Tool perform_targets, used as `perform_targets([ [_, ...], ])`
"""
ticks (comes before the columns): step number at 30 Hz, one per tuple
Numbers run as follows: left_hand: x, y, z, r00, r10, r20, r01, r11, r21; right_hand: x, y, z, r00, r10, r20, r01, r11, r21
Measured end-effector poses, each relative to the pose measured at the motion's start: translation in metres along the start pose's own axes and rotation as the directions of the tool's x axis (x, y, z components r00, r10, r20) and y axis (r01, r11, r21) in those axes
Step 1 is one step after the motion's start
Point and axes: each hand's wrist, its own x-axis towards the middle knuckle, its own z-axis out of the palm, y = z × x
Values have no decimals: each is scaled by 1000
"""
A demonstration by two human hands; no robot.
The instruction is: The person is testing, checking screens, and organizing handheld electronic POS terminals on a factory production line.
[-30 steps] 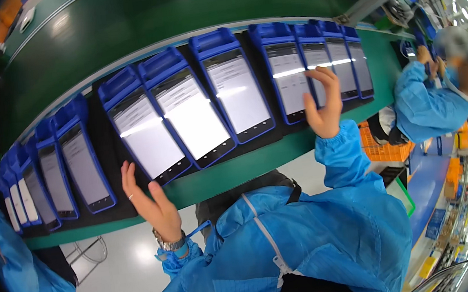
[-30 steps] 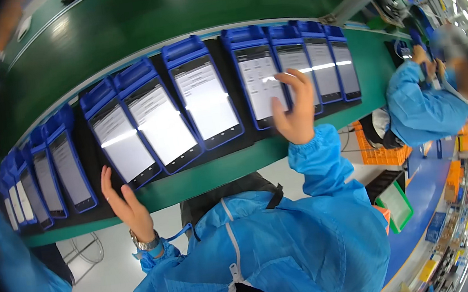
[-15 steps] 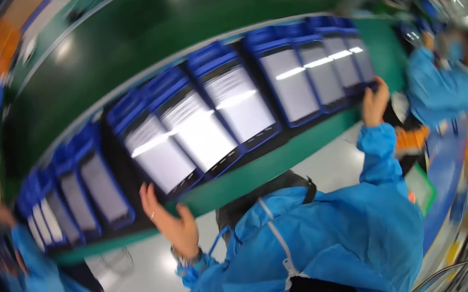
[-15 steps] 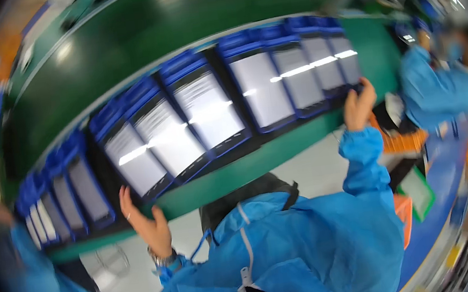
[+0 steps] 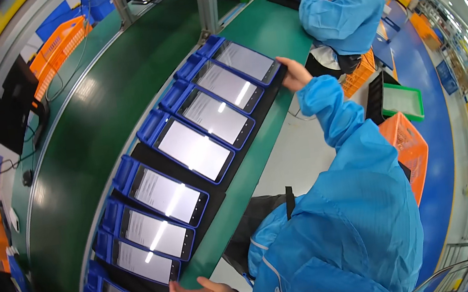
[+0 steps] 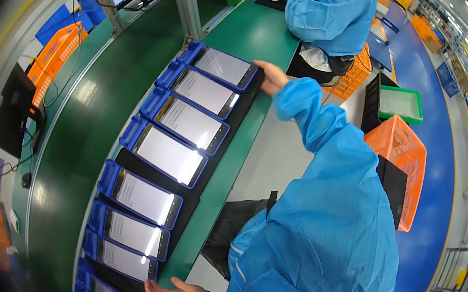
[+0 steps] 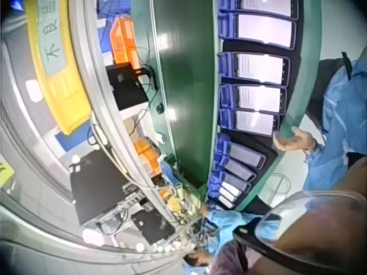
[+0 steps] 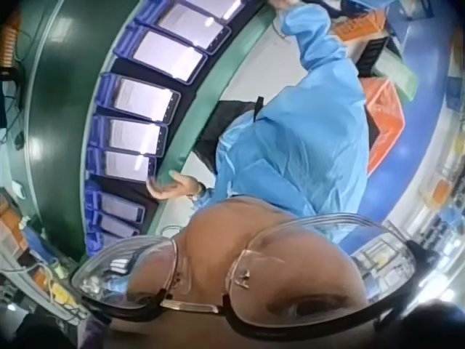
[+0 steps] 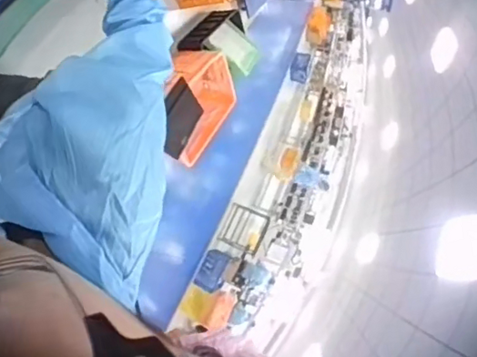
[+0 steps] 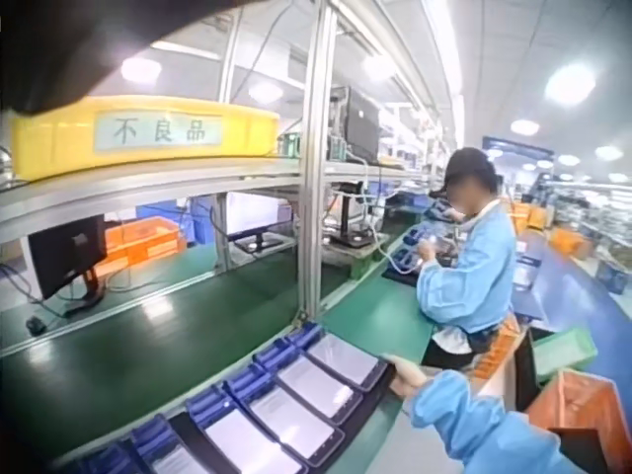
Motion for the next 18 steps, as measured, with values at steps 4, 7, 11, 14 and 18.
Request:
perform_targets([
  [4, 1, 9, 20, 997, 47, 61, -40, 993, -113, -3, 25, 10, 996, 36, -87, -9, 955, 297],
  [7, 7, 14, 30, 994, 55, 100, -44, 993, -106, 21, 26, 3, 980, 69, -187, -5, 946, 325],
  [11, 12, 13, 25, 989, 62, 131, -58, 998, -34, 81, 46, -10, 876, -64, -478, 204, 947, 248],
  [14, 12, 15, 23, 990, 56, 133, -55, 998, -13, 77, 6, -21, 844, -121, -522, 307, 908, 287],
  [18, 12, 17, 18, 994, 15, 111, -20, 999, 47, 93, -23, -76, 757, -416, -504, 219, 888, -403],
])
